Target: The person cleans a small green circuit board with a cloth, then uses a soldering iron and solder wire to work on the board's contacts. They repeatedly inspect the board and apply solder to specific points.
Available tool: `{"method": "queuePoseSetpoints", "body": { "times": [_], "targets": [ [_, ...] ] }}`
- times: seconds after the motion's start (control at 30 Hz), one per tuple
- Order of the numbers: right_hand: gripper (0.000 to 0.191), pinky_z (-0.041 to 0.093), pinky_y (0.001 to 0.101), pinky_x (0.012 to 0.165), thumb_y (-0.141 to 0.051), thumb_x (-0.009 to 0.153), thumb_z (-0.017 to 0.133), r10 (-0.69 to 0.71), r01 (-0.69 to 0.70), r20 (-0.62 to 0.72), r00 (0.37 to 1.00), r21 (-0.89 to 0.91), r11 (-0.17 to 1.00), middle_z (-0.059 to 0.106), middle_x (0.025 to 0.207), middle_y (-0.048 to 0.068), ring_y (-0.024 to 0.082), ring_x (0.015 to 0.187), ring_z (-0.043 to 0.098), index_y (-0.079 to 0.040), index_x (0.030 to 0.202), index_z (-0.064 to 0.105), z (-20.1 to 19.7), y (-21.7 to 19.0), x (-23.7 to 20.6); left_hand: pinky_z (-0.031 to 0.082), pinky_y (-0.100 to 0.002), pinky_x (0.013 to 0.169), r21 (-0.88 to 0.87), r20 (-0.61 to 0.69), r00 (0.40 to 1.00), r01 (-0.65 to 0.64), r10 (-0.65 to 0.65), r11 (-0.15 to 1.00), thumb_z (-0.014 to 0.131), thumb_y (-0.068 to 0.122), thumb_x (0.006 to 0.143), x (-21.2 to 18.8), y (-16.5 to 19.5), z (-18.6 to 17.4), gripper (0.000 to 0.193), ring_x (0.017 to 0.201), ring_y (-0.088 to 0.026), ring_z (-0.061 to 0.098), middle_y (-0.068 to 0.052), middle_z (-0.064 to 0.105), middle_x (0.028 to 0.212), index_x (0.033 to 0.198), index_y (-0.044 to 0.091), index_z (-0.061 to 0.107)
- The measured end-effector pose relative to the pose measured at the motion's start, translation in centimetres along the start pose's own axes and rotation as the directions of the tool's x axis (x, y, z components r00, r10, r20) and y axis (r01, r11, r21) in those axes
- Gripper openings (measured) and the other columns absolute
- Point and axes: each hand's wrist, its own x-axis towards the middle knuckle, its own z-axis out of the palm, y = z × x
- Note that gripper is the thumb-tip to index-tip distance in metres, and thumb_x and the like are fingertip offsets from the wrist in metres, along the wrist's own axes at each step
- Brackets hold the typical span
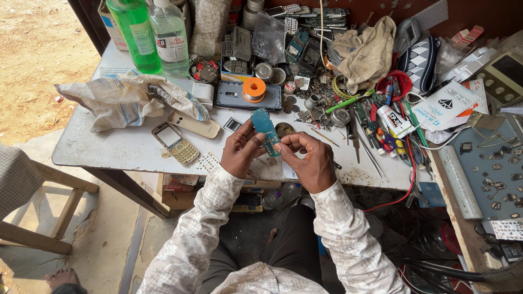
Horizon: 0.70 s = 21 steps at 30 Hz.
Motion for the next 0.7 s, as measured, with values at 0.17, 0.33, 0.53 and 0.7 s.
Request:
{"method": "queuePoseSetpoints", "body": {
  "times": [0.17, 0.33, 0.53, 0.7],
  "targets": [
    [0.019, 0.056, 0.0299, 0.067, -0.020, 0.087, 0.080, -0.051, 0.051, 0.006, 0.999, -0.042, 0.998, 0.078, 0.084, 0.004, 0.012, 0.075, 0.072, -0.005, 0.098, 0.077, 0.4, -0.1, -0.1, 0.059, -0.024, 0.078, -0.044, 0.013, 0.996, -0.091, 0.092, 0.995, 0.073, 0.007, 0.097, -0.1, -0.1, -0.1, 0.047, 0.094, -0.009, 0.068, -0.006, 0.073, 0.108, 0.139, -0.003, 0.055],
    [0.019, 0.057, 0.0281, 0.069, -0.021, 0.088, 0.080, -0.018, 0.019, 0.011, 1.000, -0.021, 1.000, 0.078, 0.084, 0.003, 0.011, 0.075, 0.073, -0.006, 0.098, 0.077, 0.3, 0.3, -0.1, 0.063, -0.027, 0.085, -0.085, 0.023, 1.000, -0.018, 0.020, 0.996, 0.072, 0.008, 0.095, -0.3, 0.2, -0.1, 0.049, 0.098, -0.010, 0.071, -0.006, 0.074, 0.110, 0.139, -0.001, 0.054],
    [0.017, 0.053, 0.0276, 0.069, -0.020, 0.089, 0.081, -0.027, 0.027, 0.014, 1.000, -0.014, 1.000, 0.078, 0.082, 0.003, 0.010, 0.073, 0.070, -0.005, 0.096, 0.078, 0.3, 1.1, -0.1, 0.063, -0.032, 0.088, -0.031, 0.033, 0.999, -0.028, 0.029, 0.999, 0.066, 0.008, 0.097, -0.3, 0.2, 0.0, 0.053, 0.103, -0.014, 0.071, -0.009, 0.074, 0.115, 0.146, -0.002, 0.049],
    [0.019, 0.055, 0.0260, 0.068, -0.021, 0.088, 0.079, 0.027, -0.028, 0.012, 1.000, 0.109, 0.994, 0.076, 0.082, 0.002, 0.008, 0.073, 0.068, -0.005, 0.098, 0.076, 0.3, 1.3, -0.1, 0.061, -0.031, 0.095, -0.098, 0.073, 0.995, -0.054, 0.061, 0.994, 0.062, 0.010, 0.100, -0.3, -0.1, -0.2, 0.060, 0.109, -0.014, 0.070, -0.005, 0.071, 0.121, 0.155, 0.003, 0.038]
  ]
}}
